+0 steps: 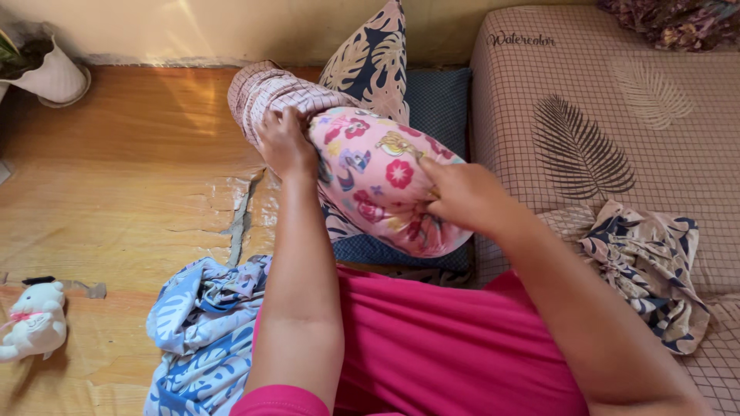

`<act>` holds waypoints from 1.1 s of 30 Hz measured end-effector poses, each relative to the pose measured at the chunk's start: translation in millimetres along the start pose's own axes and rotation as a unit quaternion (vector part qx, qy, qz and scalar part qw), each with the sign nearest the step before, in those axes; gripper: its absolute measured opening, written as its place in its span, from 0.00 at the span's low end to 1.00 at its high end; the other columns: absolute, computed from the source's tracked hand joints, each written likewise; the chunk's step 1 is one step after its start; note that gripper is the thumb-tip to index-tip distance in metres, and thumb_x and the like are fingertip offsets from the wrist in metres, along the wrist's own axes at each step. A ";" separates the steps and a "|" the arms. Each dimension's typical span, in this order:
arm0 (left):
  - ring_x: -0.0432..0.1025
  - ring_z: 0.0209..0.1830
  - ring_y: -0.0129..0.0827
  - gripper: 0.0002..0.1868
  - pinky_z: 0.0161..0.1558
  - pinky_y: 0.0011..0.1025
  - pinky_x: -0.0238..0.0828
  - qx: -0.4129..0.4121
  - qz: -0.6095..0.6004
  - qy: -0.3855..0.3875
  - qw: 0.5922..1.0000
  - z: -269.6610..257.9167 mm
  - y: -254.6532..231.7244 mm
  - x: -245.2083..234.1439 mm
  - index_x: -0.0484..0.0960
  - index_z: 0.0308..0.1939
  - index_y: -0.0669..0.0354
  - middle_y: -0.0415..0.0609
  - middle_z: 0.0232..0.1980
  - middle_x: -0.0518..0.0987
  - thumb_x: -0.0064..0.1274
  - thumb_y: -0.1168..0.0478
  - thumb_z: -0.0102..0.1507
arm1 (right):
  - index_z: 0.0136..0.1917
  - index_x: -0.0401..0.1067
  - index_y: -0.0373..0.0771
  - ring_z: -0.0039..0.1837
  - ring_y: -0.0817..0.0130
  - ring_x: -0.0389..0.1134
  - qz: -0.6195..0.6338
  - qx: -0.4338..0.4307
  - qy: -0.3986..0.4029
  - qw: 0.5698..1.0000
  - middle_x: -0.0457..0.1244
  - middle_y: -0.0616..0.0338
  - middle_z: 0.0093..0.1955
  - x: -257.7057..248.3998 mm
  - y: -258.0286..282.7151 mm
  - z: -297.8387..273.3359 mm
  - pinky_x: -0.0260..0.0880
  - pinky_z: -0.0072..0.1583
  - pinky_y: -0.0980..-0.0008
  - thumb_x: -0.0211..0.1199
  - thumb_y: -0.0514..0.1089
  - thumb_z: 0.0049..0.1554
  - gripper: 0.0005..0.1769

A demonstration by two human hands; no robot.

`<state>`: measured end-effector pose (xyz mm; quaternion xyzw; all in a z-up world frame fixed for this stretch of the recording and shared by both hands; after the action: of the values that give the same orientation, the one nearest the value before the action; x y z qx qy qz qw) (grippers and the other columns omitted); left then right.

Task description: The person inserts a cylindrical pillow into a checkered pillowcase, adjusts the fabric, and ties the drawstring to secure the opening. The person then smooths the pillowcase and adjusts the tied end.

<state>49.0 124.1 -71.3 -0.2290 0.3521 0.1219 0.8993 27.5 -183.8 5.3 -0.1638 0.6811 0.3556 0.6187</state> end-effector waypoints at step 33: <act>0.74 0.53 0.40 0.17 0.46 0.36 0.76 0.198 -0.113 0.063 0.972 -35.7 -64.8 -86.9 0.80 0.55 0.47 0.44 0.52 0.79 0.50 0.66 0.63 | 0.52 0.78 0.47 0.52 0.47 0.71 0.027 0.041 -0.308 0.950 0.69 0.50 0.54 29.2 -42.7 102.0 0.70 0.51 0.50 0.59 0.39 0.57 0.11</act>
<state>-9.8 45.3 -13.5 -0.0916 0.3970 -0.0674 0.9107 124.6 -136.9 -32.9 -0.0019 0.4753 0.3769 0.7950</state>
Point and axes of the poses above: each hand's wrist, its own z-axis towards the middle knuckle, its own x-axis out of the palm, y = z × x, the point moved 5 cm from there along z, towards the middle knuckle
